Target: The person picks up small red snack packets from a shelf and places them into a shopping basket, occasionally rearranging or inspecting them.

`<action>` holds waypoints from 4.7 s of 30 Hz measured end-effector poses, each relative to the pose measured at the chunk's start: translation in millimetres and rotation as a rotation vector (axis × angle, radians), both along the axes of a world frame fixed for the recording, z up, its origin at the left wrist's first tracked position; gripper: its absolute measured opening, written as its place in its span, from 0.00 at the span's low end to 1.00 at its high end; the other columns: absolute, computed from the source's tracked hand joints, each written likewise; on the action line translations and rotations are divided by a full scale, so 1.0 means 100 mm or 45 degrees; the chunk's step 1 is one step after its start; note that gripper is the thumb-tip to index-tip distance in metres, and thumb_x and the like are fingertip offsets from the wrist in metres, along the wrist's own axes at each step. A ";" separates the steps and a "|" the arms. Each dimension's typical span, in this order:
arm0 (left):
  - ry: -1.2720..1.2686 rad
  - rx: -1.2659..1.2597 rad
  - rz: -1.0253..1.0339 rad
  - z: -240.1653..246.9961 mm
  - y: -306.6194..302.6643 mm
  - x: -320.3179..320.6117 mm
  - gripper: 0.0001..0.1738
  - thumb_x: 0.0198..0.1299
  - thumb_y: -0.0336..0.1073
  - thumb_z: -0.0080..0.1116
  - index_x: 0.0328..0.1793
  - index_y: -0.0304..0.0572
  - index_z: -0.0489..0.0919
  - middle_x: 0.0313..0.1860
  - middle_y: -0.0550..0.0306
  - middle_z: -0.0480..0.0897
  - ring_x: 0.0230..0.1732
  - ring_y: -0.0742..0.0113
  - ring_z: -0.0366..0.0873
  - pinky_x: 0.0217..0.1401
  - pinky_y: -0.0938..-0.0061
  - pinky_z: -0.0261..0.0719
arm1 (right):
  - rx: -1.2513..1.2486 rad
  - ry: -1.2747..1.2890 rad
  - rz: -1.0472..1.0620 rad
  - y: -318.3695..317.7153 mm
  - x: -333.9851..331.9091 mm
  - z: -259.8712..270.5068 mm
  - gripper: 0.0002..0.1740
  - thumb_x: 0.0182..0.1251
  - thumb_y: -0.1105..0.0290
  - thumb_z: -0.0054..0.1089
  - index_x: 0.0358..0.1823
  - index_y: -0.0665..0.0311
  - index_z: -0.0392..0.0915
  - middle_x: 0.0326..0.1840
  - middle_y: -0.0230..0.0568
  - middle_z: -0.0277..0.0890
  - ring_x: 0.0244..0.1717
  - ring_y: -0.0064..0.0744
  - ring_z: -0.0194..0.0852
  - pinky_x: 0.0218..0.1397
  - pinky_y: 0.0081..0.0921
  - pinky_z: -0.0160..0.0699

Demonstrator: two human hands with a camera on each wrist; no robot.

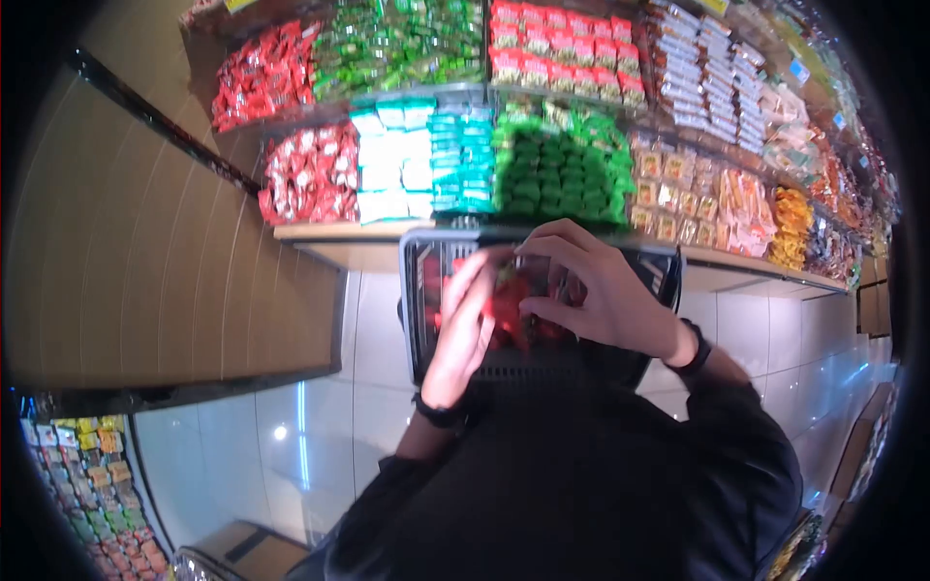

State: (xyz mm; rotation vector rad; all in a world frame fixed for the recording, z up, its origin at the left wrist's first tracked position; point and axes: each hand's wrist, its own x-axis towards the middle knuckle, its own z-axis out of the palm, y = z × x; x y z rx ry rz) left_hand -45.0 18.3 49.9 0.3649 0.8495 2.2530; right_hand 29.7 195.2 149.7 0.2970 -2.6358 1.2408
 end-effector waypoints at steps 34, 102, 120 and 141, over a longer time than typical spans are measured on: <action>0.265 -0.542 0.022 0.33 0.22 0.13 0.07 0.69 0.30 0.66 0.48 0.34 0.86 0.31 0.65 0.85 0.23 0.88 0.69 0.22 0.86 0.60 | 0.312 0.955 -0.119 0.05 0.56 -0.93 0.12 0.47 0.82 0.77 0.36 0.68 0.89 0.38 0.39 0.81 0.29 0.32 0.77 0.27 0.23 0.77; 0.514 -0.250 -0.001 -0.04 0.40 0.02 0.21 0.82 0.36 0.42 0.75 0.34 0.67 0.68 0.34 0.79 0.49 0.61 0.89 0.34 0.76 0.90 | -1.032 -0.414 -0.287 -0.02 0.36 -0.72 0.14 0.75 0.70 0.65 0.54 0.70 0.76 0.38 0.36 0.84 0.33 0.17 0.79 0.35 0.19 0.77; -0.004 -0.246 -0.357 -0.14 0.10 0.10 0.19 0.78 0.35 0.53 0.68 0.28 0.75 0.55 0.48 0.86 0.53 0.66 0.86 0.59 0.67 0.85 | -0.263 0.347 -0.409 0.09 0.74 -0.83 0.07 0.65 0.78 0.70 0.42 0.69 0.82 0.42 0.40 0.79 0.35 0.26 0.80 0.39 0.24 0.81; 0.642 -0.788 -0.561 -0.09 0.49 0.27 0.31 0.75 0.25 0.49 0.82 0.43 0.55 0.51 0.46 0.84 0.30 0.72 0.83 0.29 0.81 0.79 | -0.539 0.154 -0.424 0.40 0.60 -1.12 0.11 0.66 0.71 0.71 0.34 0.70 0.77 0.30 0.41 0.80 0.33 0.29 0.81 0.35 0.29 0.77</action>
